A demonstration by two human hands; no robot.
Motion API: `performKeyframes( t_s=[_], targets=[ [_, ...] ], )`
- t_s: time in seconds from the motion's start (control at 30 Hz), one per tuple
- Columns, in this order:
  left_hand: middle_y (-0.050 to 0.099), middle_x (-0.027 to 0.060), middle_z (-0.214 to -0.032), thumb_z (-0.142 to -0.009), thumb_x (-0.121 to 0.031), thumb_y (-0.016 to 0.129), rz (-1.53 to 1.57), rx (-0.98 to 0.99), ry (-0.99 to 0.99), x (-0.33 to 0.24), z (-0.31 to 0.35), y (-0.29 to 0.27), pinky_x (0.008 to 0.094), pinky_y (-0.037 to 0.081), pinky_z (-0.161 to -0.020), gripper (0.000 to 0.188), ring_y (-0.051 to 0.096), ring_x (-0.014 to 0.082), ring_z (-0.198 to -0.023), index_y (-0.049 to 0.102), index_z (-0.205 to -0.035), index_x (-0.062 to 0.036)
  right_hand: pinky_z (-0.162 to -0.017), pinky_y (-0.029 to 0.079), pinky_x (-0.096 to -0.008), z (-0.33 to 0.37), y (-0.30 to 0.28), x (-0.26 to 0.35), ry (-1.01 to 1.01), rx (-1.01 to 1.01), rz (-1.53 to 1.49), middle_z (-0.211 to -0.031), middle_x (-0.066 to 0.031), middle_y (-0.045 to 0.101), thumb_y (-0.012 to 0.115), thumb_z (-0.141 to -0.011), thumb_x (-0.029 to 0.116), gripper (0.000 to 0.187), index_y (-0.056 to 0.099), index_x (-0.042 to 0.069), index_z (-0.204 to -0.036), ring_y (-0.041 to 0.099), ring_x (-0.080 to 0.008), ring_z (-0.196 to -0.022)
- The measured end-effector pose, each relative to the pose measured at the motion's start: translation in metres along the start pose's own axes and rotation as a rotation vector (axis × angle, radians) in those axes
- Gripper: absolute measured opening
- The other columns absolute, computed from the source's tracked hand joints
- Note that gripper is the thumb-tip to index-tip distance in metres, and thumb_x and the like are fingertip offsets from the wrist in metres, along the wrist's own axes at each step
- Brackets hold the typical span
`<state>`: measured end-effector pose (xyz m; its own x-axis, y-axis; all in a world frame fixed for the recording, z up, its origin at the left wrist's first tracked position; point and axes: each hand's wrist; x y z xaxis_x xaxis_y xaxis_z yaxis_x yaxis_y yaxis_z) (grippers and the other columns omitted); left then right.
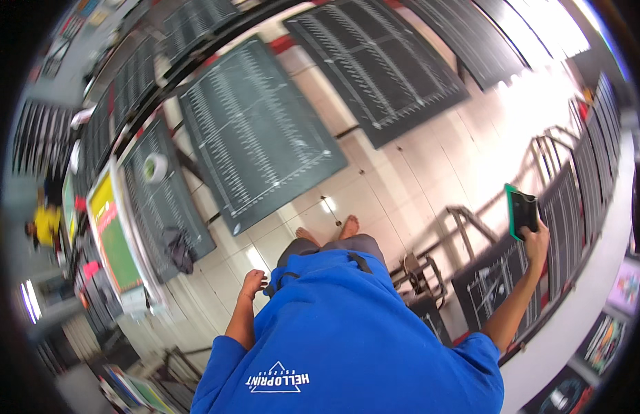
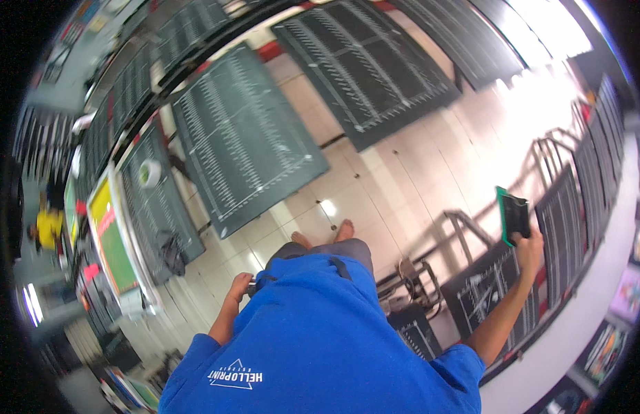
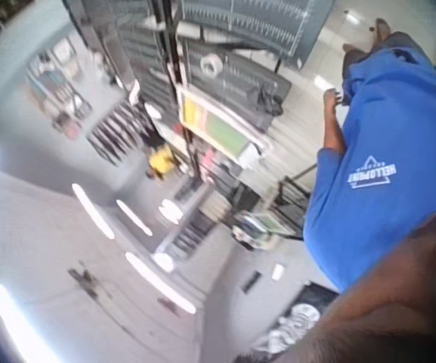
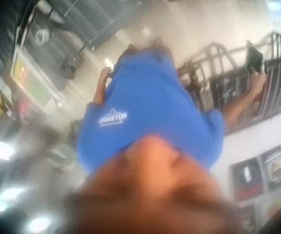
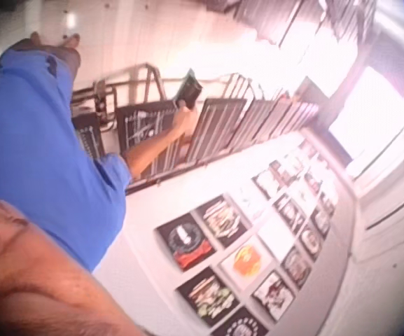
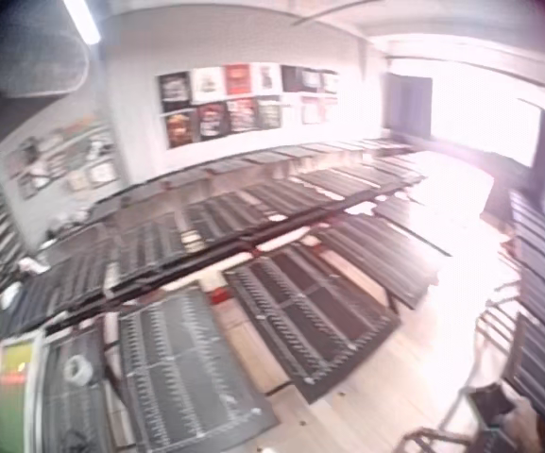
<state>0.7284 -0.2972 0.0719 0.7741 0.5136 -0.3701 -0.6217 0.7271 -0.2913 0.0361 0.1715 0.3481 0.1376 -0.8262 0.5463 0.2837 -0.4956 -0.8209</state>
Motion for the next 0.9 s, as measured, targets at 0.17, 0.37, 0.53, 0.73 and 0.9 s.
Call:
performKeyframes(
  t_s=[0.17, 0.37, 0.53, 0.73, 0.9],
  targets=[
    [0.068, 0.0125, -0.106, -0.096, -0.030, 0.056, 0.286, -0.048, -0.001, 0.043, 0.014, 0.015, 0.0363, 0.053, -0.069, 0.033, 0.067, 0.0224, -0.084, 0.058, -0.118, -0.0056, -0.081, 0.052, -0.0386, -0.017, 0.168, 0.245, -0.549, 0.277, 0.044, -0.098, -0.0204, 0.071, 0.073, -0.072, 0.008, 0.040, 0.068, -0.001, -0.111, 0.069, -0.0325, -0.089],
    [0.066, 0.0051, -0.094, -0.099, -0.022, 0.053, 0.629, -0.393, 0.273, 0.064, 0.030, -0.005, 0.0300, 0.050, -0.067, 0.016, 0.065, 0.0177, -0.077, 0.061, -0.105, -0.0093, -0.084, 0.052, -0.0424, 0.069, 0.339, 0.454, -1.062, 0.394, 0.035, -0.106, -0.0109, 0.070, 0.071, -0.075, 0.011, 0.036, 0.070, 0.012, -0.111, 0.065, -0.0361, -0.099],
    [0.065, 0.0078, -0.092, -0.102, -0.019, 0.051, 0.596, -0.906, 0.449, 0.034, 0.059, -0.070, 0.0305, 0.050, -0.075, 0.022, 0.060, 0.0152, -0.081, 0.061, -0.103, 0.0005, -0.088, 0.053, -0.0394, 0.142, 0.442, 0.530, -1.381, 0.435, 0.188, -0.113, -0.0074, 0.067, 0.069, -0.073, 0.004, 0.044, 0.066, 0.012, -0.117, 0.064, -0.0300, -0.106],
    [0.065, 0.0143, -0.107, -0.100, -0.015, 0.053, 0.388, -1.200, 0.479, -0.035, 0.107, -0.155, 0.0359, 0.051, -0.080, 0.021, 0.062, 0.0245, -0.094, 0.062, -0.109, 0.0009, -0.089, 0.053, -0.0387, 0.209, 0.473, 0.481, -1.446, 0.399, 0.359, -0.119, -0.0061, 0.065, 0.071, -0.068, 0.000, 0.055, 0.063, 0.009, -0.121, 0.062, -0.0263, -0.110],
    [0.062, 0.0151, -0.118, -0.097, -0.013, 0.056, 0.127, -1.312, 0.632, -0.058, 0.088, -0.207, 0.0414, 0.046, -0.094, 0.022, 0.058, 0.0277, -0.108, 0.061, -0.115, -0.0015, -0.087, 0.053, -0.0365, 0.234, 0.441, 0.439, -1.545, 0.455, 0.338, -0.115, -0.0042, 0.066, 0.064, -0.071, -0.001, 0.051, 0.064, 0.006, -0.121, 0.062, -0.0235, -0.107]
  ],
)
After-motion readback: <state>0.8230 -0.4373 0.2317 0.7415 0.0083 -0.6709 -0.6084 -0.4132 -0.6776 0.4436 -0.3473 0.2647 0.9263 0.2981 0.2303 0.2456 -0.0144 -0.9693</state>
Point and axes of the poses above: each hand's wrist, its own z-axis away from the middle knuckle, its own y-axis out of the palm, x = y × z
